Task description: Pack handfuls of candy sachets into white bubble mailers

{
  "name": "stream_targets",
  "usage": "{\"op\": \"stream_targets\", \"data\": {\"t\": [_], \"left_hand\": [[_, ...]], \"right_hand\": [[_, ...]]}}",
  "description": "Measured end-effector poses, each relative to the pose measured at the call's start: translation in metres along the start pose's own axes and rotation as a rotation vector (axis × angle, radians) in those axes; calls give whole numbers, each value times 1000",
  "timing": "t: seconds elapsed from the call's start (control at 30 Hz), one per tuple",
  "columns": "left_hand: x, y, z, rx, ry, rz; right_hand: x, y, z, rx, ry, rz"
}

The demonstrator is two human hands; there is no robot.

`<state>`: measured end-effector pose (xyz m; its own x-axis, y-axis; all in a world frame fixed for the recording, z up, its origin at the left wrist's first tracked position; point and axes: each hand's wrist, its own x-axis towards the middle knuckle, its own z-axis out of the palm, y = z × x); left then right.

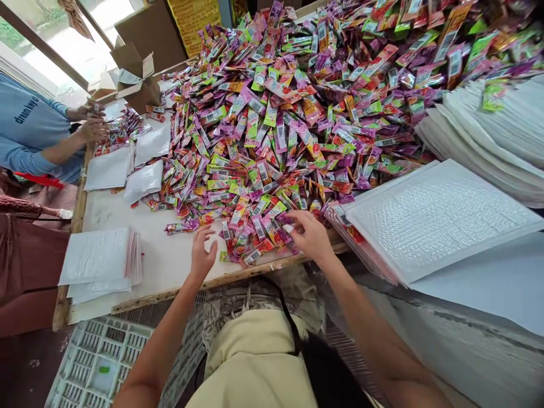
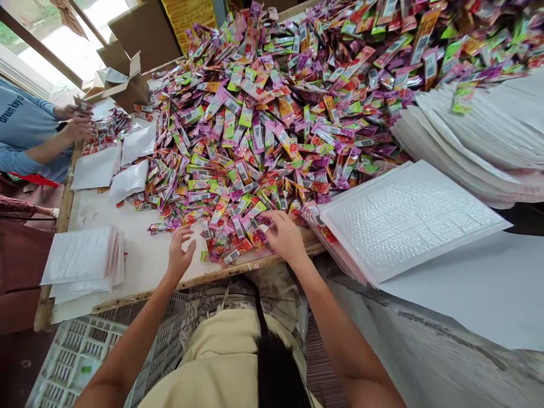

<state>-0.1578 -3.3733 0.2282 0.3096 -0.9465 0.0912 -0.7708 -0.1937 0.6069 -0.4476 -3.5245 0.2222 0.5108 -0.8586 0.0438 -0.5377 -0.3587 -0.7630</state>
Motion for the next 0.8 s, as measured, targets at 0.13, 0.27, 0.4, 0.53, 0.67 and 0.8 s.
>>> {"op": "stream_targets", "data": {"t": [0.13,0.27,0.4,0.53,0.67,0.8], "left_hand": [[7,14,35,182,-320,184],[54,21,71,327,-375,135],[109,24,86,290,-299,154],[115,24,85,264,-217,227],[90,10,69,160,-237,307],[42,-19,31,-10,-147,295]], "right_hand": [[-4,-13,33,-297,-215,-101],[28,-1,50,-406,-273,-104],[77,20,45,-262,-227,-56],[86,21,39,-209,-257,-74],[67,18,33,-101,-337,-156],[38,13,22,35,-250,-157]]}}
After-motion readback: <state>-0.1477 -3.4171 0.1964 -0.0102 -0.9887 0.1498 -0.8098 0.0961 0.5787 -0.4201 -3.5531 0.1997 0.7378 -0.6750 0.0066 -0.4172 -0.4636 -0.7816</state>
